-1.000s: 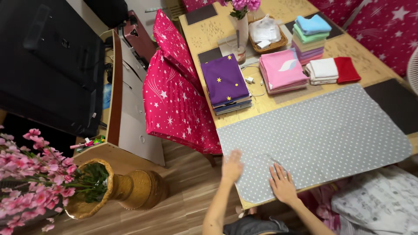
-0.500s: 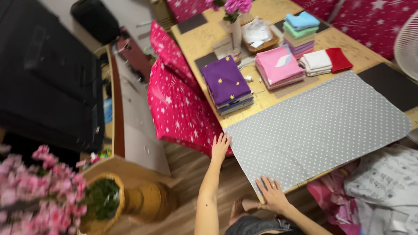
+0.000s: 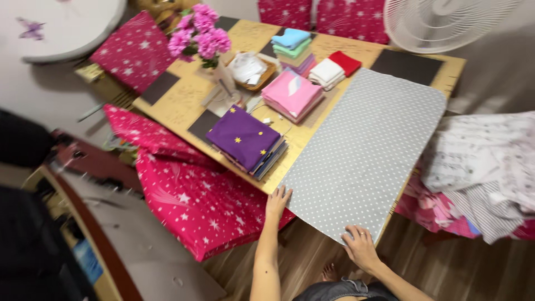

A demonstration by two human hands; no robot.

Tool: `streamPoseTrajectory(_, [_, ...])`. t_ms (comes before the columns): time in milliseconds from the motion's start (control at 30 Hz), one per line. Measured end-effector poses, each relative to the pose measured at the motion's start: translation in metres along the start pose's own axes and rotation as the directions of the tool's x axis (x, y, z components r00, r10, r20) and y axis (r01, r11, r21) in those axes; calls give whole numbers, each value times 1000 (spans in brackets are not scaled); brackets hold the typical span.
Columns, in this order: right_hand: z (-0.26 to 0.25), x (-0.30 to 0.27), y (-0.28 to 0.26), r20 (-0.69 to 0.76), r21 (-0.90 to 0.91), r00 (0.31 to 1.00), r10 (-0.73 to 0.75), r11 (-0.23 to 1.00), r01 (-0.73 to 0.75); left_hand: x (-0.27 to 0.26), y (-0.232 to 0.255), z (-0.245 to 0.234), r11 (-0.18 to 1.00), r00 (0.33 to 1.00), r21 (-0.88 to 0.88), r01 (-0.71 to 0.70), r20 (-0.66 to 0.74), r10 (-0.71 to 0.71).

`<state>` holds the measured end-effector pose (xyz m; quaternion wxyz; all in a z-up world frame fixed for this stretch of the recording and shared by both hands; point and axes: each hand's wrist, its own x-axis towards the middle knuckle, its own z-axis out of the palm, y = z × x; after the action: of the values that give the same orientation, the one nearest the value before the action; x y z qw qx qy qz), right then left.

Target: The person folds two pieces of bedding on a dining table. First, a grey polka-dotted sheet is folded into a compact square and placed on the table. Then, a white sheet with a printed pattern is folded similarly and stacked on top of the first.

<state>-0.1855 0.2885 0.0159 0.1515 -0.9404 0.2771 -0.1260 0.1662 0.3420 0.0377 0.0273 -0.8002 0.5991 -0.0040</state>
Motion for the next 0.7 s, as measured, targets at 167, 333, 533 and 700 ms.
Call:
streamPoseTrajectory(167, [3,-2,-2,-123,120,992,30,993,-15,7,-22,3,976,976,-35,-215,-3,216])
streamPoseTrajectory(333, [-7,3,2,13,433,958,288,862,-265,17,-51,-4,944,938,-11,-330,106,329])
streamPoseTrajectory(533, [-40,23,15,-3,588,949,315,768,-253,52,-81,-25,941,961,-310,-137,189,202])
streamPoseTrajectory(700, [-98,66,67,-80,604,880,469,725,-332,112,-83,-74,887,988,-435,-151,-75,132])
